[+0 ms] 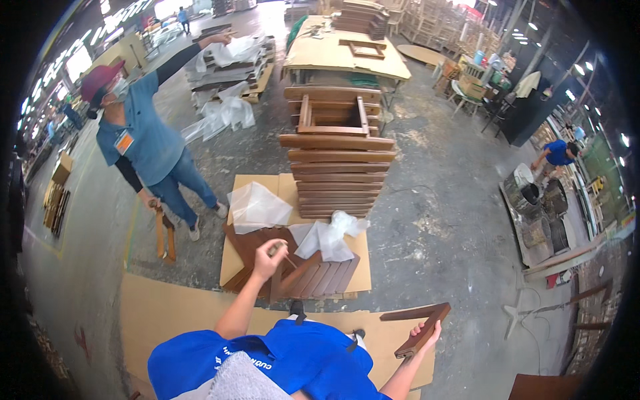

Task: The person repeatedly picks up L-shaped wooden chair parts from a stack, lifts them to eye level, turns them over to inspect edges and surfaces, and places them back down. This cycle is performed multiple times in a workshop setting.

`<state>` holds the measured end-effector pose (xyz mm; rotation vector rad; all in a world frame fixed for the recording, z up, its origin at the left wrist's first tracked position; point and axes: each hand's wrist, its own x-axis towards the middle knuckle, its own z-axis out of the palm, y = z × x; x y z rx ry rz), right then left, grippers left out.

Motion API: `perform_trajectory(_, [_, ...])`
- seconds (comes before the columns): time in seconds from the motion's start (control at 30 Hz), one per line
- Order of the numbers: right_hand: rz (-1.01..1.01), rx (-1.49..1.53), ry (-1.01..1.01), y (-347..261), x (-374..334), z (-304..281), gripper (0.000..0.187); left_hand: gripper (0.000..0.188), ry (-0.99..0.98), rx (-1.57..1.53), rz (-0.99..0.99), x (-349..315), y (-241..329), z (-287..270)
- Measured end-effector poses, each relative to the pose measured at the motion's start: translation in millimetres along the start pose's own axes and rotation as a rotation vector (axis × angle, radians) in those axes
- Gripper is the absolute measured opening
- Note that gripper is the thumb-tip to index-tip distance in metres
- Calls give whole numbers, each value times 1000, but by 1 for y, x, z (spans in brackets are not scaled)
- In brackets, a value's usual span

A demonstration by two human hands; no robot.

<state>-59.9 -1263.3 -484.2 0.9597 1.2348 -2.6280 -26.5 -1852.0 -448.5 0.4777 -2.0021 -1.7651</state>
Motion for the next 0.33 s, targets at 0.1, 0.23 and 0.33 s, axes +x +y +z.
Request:
perform_trajectory(0.1, [-15, -82, 148, -3, 5, -30, 67, 36, 17, 186, 64, -20, -17, 55])
perform_trajectory(0.23, [11, -122, 150, -19, 20, -85, 72, 32, 149, 119, 75, -23, 10, 98])
perform_trajectory(0.33, [22, -116, 109, -29, 28, -139, 72, 31, 136, -296, -54, -24, 45, 114])
